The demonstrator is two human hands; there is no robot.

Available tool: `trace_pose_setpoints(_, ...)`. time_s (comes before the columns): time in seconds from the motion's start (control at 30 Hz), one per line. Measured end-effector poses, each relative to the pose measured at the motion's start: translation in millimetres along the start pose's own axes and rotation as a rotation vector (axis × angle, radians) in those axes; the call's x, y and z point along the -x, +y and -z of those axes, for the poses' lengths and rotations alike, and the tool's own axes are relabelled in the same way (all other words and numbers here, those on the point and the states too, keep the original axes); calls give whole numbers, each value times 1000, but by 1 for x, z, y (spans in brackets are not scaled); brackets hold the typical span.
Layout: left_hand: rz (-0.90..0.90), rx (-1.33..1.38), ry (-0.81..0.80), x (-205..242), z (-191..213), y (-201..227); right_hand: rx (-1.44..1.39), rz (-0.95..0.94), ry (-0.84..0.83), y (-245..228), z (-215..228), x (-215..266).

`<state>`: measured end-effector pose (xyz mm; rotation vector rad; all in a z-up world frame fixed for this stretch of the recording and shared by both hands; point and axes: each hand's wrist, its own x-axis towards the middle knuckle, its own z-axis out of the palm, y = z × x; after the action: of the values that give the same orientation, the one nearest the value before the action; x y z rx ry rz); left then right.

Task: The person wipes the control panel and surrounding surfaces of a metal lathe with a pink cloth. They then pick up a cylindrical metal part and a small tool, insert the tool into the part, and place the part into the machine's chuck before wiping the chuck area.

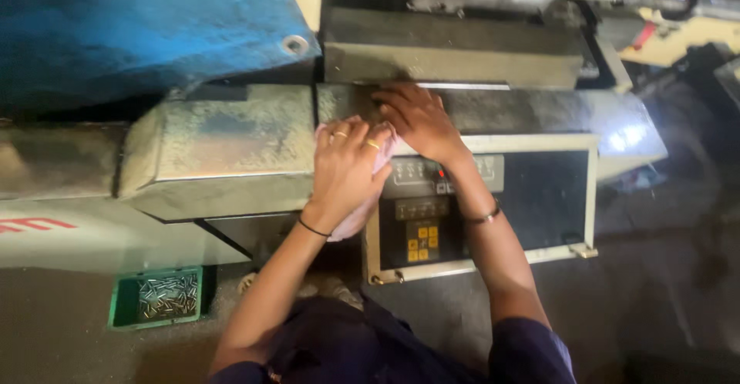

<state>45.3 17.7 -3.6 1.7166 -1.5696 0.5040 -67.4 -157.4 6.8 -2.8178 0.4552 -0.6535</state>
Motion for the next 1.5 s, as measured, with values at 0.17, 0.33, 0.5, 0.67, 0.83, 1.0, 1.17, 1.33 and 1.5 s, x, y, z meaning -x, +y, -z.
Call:
trace_pose_setpoints(0.17,-44,39,-28,-7,-1,-6,-25,-88,-38,-1,6,-13)
trace_pose_setpoints(0.33,-111,116,-16,0,8,-19,-30,-74,-35,-5,3,-12)
trace_pose_setpoints(0.5,-91,309,-12,1,38,-54,-10,-59,-5,-11,13,-15)
trace_pose_setpoints(0.67,-86,362,101,-3,91,-104,-168,10,37,-49,15,-46)
trace_pose_setpoints(0.83,-140,292,256,-3,175,-138,28,162,117,-126,10,-80)
trace_pose_setpoints(1.0,-49,167,226,-9,270,-201,105,302,308,-190,31,-114)
trace_pose_setpoints(1.17,-8,-164,128,-25,304,-248,275,388,511,-237,32,-154)
trace_pose_setpoints(1.33,9,-120,29,-28,312,-280,488,298,476,-257,19,-195)
trace_pose_setpoints(1.5,-113,-254,110,-8,301,-312,578,254,555,-235,-4,-199)
